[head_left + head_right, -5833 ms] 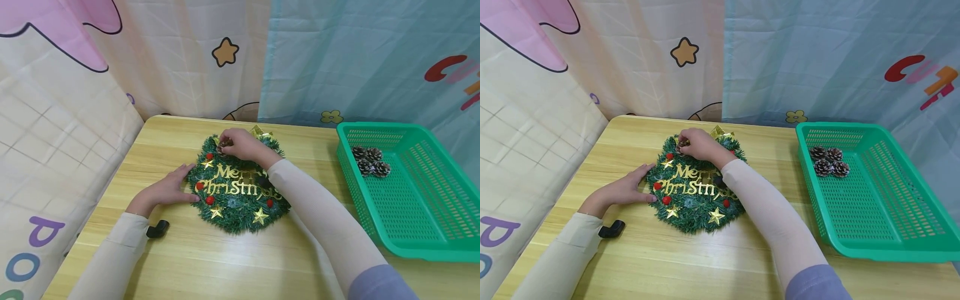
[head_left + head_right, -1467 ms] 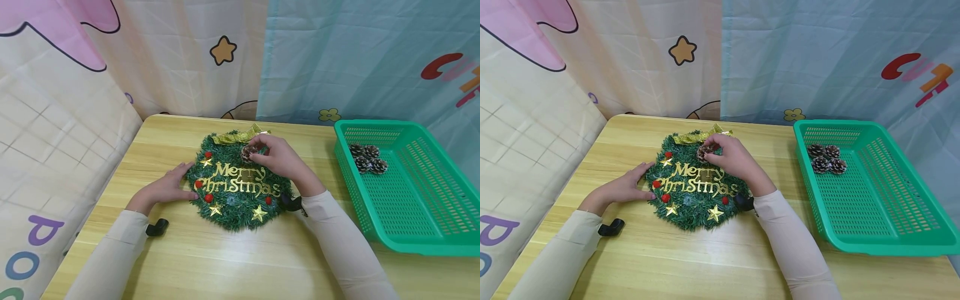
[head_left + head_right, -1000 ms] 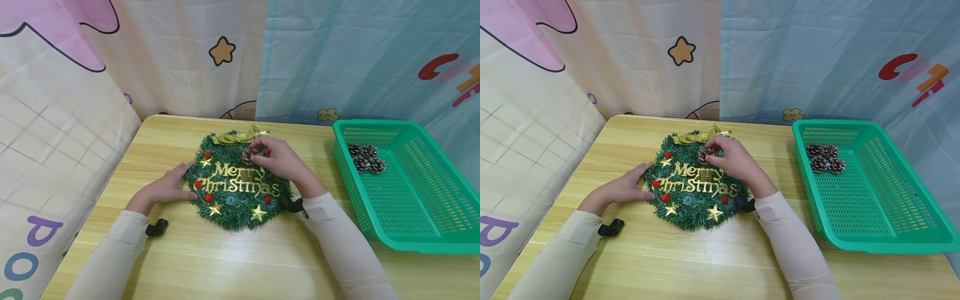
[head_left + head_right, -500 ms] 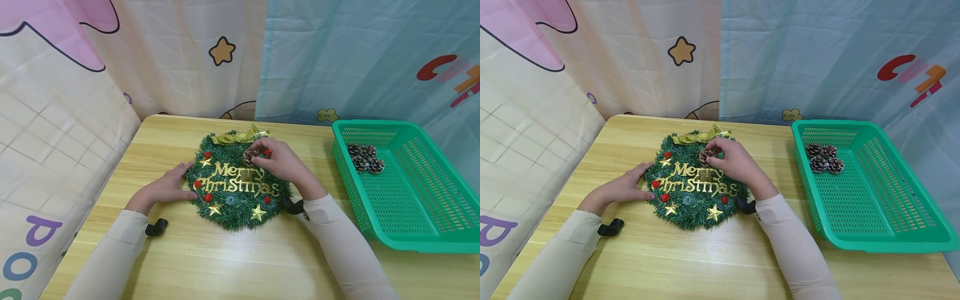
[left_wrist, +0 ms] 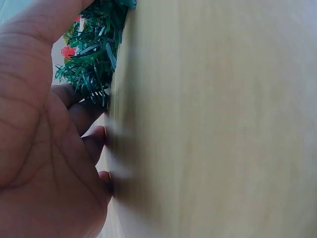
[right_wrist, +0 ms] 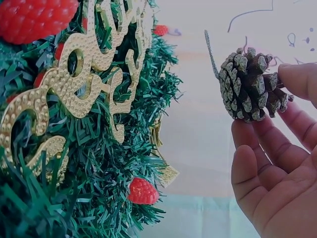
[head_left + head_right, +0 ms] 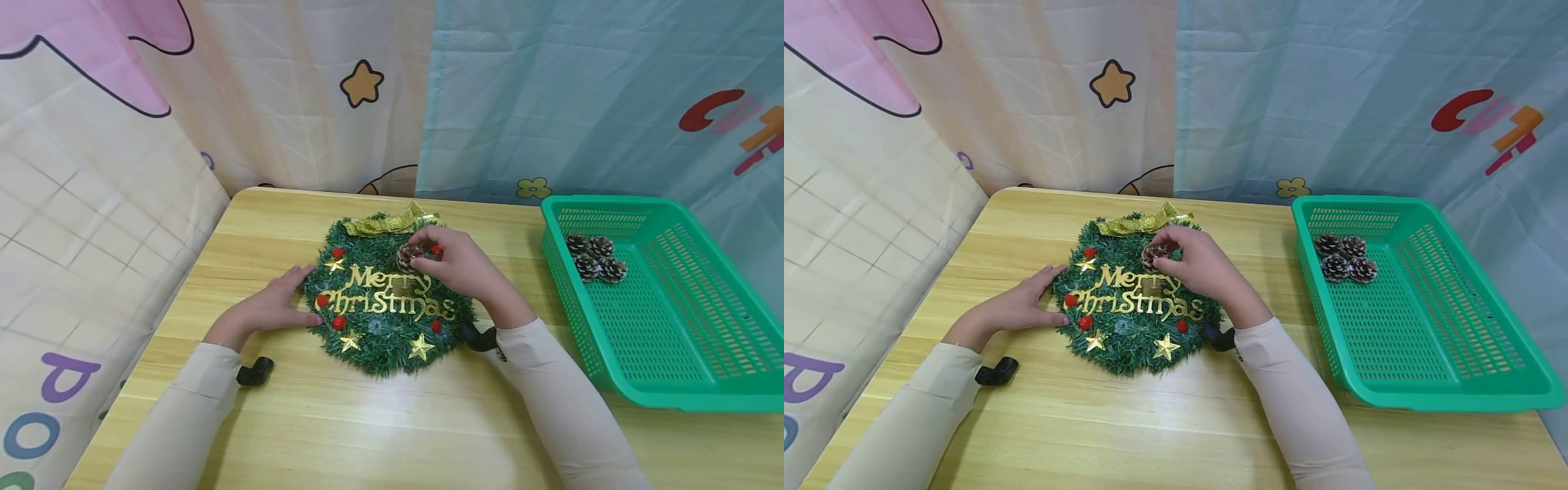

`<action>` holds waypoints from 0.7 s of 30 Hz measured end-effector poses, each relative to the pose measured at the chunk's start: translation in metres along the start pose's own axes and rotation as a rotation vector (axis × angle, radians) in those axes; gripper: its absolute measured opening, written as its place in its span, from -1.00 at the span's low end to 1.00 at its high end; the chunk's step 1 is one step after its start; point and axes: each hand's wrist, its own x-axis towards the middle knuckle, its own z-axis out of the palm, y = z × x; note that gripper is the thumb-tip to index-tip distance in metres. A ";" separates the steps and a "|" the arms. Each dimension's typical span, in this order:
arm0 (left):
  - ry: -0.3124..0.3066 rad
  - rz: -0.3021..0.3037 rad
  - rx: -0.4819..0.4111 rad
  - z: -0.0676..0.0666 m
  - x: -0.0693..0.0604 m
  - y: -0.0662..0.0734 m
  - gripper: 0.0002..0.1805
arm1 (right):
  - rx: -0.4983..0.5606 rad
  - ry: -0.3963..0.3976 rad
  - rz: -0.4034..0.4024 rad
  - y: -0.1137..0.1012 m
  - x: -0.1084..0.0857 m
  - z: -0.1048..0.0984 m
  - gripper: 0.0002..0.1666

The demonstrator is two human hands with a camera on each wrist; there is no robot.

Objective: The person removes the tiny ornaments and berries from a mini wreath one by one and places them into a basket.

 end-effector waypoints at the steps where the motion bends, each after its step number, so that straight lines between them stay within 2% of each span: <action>1: 0.000 0.001 0.000 0.000 0.000 0.000 0.25 | 0.001 -0.001 0.000 0.000 0.000 0.000 -0.72; 11: -0.002 -0.002 -0.002 0.000 -0.001 0.000 0.24 | 0.025 -0.002 0.000 -0.001 -0.004 0.000 -0.74; 21: -0.002 0.002 -0.011 -0.001 -0.001 0.001 0.22 | -0.014 0.008 -0.004 0.000 -0.008 -0.002 -0.74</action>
